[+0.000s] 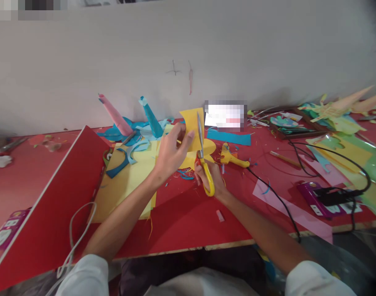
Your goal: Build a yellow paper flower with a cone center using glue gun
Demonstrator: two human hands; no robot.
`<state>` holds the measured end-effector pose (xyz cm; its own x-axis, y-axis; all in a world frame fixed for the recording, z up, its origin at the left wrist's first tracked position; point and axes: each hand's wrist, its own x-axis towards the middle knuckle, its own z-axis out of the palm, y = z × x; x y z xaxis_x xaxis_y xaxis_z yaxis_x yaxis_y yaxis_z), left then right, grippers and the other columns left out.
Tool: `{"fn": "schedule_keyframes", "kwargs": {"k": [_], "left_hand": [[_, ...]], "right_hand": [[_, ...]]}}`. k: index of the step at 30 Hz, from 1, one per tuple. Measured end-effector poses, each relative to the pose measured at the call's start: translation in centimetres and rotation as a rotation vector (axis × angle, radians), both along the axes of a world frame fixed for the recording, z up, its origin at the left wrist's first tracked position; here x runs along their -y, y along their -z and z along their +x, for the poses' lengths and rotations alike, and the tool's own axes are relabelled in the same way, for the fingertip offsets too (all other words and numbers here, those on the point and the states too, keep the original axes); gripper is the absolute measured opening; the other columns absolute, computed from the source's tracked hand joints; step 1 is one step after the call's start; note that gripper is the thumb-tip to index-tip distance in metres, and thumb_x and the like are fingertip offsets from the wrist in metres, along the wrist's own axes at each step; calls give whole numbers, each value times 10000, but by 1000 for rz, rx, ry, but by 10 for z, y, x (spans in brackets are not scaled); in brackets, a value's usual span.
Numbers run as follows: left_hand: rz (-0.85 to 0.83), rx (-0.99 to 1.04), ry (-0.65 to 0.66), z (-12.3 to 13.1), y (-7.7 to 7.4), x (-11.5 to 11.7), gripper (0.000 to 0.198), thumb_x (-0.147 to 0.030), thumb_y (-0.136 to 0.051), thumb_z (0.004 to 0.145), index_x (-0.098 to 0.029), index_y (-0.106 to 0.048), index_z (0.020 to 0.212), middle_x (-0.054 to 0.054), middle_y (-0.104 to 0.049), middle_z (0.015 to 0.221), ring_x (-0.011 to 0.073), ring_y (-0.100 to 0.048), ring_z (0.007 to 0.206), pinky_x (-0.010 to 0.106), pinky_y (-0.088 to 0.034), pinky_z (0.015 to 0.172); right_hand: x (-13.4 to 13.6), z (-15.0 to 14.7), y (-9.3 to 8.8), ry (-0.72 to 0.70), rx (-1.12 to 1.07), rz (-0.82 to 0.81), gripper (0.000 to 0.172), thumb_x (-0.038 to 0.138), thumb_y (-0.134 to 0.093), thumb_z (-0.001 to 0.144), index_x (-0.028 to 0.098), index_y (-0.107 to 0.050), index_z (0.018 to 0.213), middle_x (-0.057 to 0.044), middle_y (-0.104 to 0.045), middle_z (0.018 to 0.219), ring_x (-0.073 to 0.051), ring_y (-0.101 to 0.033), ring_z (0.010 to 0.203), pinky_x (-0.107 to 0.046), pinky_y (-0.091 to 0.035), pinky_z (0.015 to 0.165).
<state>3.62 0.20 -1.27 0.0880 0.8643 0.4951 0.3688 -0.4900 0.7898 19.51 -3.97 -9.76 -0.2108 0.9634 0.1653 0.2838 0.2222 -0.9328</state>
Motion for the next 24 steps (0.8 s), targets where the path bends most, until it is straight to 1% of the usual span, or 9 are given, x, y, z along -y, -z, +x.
{"fn": "schedule_keyframes", "kwargs": {"k": [2, 5, 8, 12, 15, 18, 21, 24], "left_hand": [[6, 14, 2, -3, -5, -2, 389, -560, -606, 1007, -218, -506, 853, -27, -464, 742, 102, -390, 619, 265, -313, 538], [16, 96, -18, -6, -9, -3, 444, -589, -584, 1013, -216, -464, 803, -30, -389, 713, 106, -330, 604, 273, -270, 519], [-3, 134, -43, -7, -10, -3, 415, -492, -601, 1022, -212, -435, 765, -38, -322, 688, 106, -282, 592, 278, -242, 517], [-1, 135, -69, -8, -9, -2, 333, -326, -606, 1002, -208, -427, 747, -40, -334, 681, 104, -290, 591, 286, -243, 527], [11, 135, -67, -9, -9, -2, 303, -292, -600, 993, -208, -437, 752, -41, -344, 681, 104, -295, 599, 289, -251, 540], [15, 141, -62, -9, -10, -1, 321, -326, -616, 995, -209, -441, 753, -40, -345, 683, 107, -292, 607, 287, -253, 540], [7, 168, -73, -8, -11, 0, 399, -423, -629, 1005, -212, -417, 742, -43, -315, 677, 106, -274, 604, 284, -241, 525], [35, 177, -88, -7, -10, 0, 468, -503, -641, 999, -211, -401, 722, -45, -318, 666, 102, -265, 596, 279, -244, 513]], "right_hand": [[-1, -1, 2, 14, -11, 2, 698, 922, -399, 897, 246, -505, 763, 23, -517, 511, -158, -540, 495, -297, -424, 555], [0, -3, 3, 17, -39, -2, 681, 915, -459, 879, 247, -508, 761, 31, -516, 510, -147, -514, 478, -287, -409, 529], [2, -6, 2, -6, -70, -8, 657, 891, -480, 887, 244, -511, 773, 39, -515, 512, -140, -499, 461, -282, -401, 510], [4, -7, -1, -5, -43, 8, 615, 837, -503, 911, 242, -503, 756, 31, -523, 529, -143, -514, 479, -281, -403, 513], [4, -7, -1, 7, -39, 9, 598, 824, -515, 905, 242, -515, 769, 31, -522, 524, -148, -515, 473, -278, -392, 490], [4, -7, 3, 19, -47, -2, 585, 815, -536, 894, 244, -521, 767, 31, -515, 507, -149, -505, 454, -271, -375, 454], [5, -8, 6, 19, -55, -10, 561, 786, -560, 901, 243, -534, 763, 37, -513, 479, -146, -503, 439, -261, -383, 448], [7, -9, 8, 20, -57, 3, 551, 766, -581, 900, 243, -533, 733, 39, -521, 461, -143, -510, 431, -255, -399, 454]]}}
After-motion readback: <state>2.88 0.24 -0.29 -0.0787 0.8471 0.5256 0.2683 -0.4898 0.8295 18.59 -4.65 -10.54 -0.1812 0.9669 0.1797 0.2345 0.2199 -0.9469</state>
